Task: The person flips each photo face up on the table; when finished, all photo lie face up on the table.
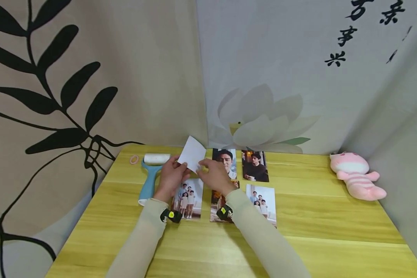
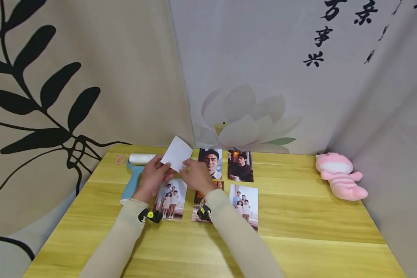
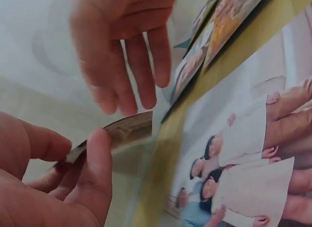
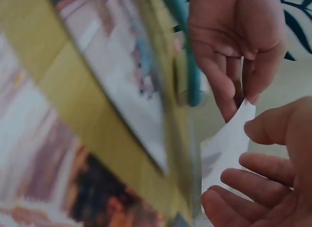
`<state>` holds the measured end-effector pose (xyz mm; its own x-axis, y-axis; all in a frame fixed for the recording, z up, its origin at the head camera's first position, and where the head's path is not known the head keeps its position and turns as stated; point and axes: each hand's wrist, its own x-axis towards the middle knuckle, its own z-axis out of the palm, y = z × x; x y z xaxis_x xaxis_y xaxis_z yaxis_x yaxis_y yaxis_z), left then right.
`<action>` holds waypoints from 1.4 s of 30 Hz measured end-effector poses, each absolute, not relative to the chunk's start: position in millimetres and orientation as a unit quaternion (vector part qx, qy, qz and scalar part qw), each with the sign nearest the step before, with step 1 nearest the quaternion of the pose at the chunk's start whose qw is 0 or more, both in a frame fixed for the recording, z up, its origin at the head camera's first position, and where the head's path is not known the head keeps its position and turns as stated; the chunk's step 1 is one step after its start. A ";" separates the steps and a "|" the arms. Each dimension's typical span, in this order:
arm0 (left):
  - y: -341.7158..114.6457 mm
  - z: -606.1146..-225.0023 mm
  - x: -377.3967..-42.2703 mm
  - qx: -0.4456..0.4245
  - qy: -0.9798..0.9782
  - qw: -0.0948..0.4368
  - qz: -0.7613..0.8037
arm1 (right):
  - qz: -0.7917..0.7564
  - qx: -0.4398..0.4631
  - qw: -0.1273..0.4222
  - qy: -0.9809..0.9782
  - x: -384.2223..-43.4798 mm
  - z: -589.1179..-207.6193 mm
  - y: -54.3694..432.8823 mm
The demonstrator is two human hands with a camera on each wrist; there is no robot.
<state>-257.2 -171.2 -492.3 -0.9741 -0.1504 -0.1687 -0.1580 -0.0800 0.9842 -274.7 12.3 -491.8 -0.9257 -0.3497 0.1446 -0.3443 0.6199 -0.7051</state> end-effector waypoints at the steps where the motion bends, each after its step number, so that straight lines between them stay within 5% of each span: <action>1: -168.8 -488.6 -254.9 -0.110 0.691 -0.002 0.715 | -0.405 -0.193 0.004 0.894 -272.3 -489.6 14.5; 16: -140.5 -469.6 -227.4 0.028 0.779 -0.053 0.624 | -0.497 -0.189 -0.013 0.847 -250.1 -471.6 47.9; 32: -103.6 -475.7 -205.3 0.177 0.854 -0.069 0.485 | -0.673 -0.089 0.120 0.725 -229.6 -464.8 81.1; 42: -91.7 -480.3 -198.0 0.217 0.903 -0.118 0.352 | -0.672 -0.073 0.148 0.722 -221.9 -471.4 96.2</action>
<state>-198.0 -91.7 -480.3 -0.8784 0.3085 0.3651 0.4742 0.6583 0.5846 -221.9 96.2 -471.4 -0.9454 -0.3048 -0.1153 0.0932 0.0862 -0.9919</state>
